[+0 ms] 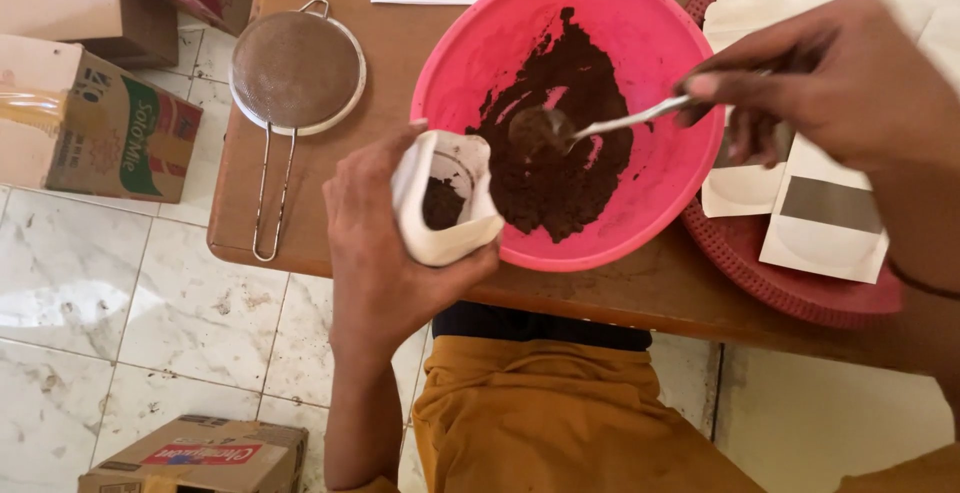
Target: Filling white pouches with coffee grounds using a spoon from a bowl and then folding the top to seal them.
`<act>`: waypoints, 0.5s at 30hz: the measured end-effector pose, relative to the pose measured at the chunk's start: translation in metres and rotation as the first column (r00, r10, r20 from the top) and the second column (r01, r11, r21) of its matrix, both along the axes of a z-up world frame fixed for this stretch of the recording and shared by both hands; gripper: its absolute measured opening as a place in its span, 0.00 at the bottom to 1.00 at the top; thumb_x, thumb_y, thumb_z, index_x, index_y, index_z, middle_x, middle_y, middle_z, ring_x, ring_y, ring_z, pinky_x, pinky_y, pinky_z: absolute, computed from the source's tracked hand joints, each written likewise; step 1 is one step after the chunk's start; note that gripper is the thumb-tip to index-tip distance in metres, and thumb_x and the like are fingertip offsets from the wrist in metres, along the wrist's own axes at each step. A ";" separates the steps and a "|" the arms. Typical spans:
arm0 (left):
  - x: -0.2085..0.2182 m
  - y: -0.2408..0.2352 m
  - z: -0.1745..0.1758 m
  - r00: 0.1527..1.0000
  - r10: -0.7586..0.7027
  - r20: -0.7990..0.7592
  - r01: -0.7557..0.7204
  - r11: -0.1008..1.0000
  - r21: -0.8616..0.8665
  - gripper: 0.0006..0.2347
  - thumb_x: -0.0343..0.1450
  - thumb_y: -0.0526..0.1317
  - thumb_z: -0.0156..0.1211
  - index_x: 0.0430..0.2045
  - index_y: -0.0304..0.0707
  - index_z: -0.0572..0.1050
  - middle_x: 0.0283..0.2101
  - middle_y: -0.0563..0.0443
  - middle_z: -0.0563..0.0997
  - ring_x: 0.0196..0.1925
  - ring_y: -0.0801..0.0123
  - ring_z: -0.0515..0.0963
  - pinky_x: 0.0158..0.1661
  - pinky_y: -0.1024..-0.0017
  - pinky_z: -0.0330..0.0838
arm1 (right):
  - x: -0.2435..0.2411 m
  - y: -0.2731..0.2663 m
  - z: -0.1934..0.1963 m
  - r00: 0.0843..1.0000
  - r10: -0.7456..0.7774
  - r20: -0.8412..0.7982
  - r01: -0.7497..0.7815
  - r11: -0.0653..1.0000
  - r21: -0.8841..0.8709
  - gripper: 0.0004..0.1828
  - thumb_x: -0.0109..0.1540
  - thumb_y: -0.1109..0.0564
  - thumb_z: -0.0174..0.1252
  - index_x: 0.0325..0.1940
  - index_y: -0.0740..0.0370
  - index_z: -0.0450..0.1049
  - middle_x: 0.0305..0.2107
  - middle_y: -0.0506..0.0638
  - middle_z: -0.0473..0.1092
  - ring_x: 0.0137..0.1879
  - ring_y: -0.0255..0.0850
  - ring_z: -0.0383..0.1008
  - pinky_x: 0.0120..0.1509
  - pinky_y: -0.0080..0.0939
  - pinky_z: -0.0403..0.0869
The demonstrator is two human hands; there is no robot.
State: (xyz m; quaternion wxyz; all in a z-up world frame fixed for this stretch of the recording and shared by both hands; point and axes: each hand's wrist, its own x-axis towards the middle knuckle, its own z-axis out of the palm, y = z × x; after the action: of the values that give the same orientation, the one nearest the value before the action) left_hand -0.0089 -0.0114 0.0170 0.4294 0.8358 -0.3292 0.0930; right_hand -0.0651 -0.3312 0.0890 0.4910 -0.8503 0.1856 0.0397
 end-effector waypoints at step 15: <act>-0.004 -0.027 -0.012 0.972 0.144 0.187 -0.167 0.979 0.114 0.45 0.57 0.57 0.81 0.65 0.38 0.60 0.61 0.42 0.72 0.60 0.50 0.71 0.55 0.51 0.63 | 0.008 0.013 0.065 0.997 -0.007 -0.076 -0.003 0.992 -0.125 0.14 0.68 0.60 0.55 0.53 0.72 0.79 0.36 0.64 0.79 0.22 0.58 0.72 0.22 0.51 0.70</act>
State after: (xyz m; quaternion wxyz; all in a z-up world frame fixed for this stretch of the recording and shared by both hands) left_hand -0.0128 -0.0382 0.0048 0.3346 0.8734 -0.3051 0.1790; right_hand -0.0571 -0.3186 0.1538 0.4292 -0.8771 0.2072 0.0601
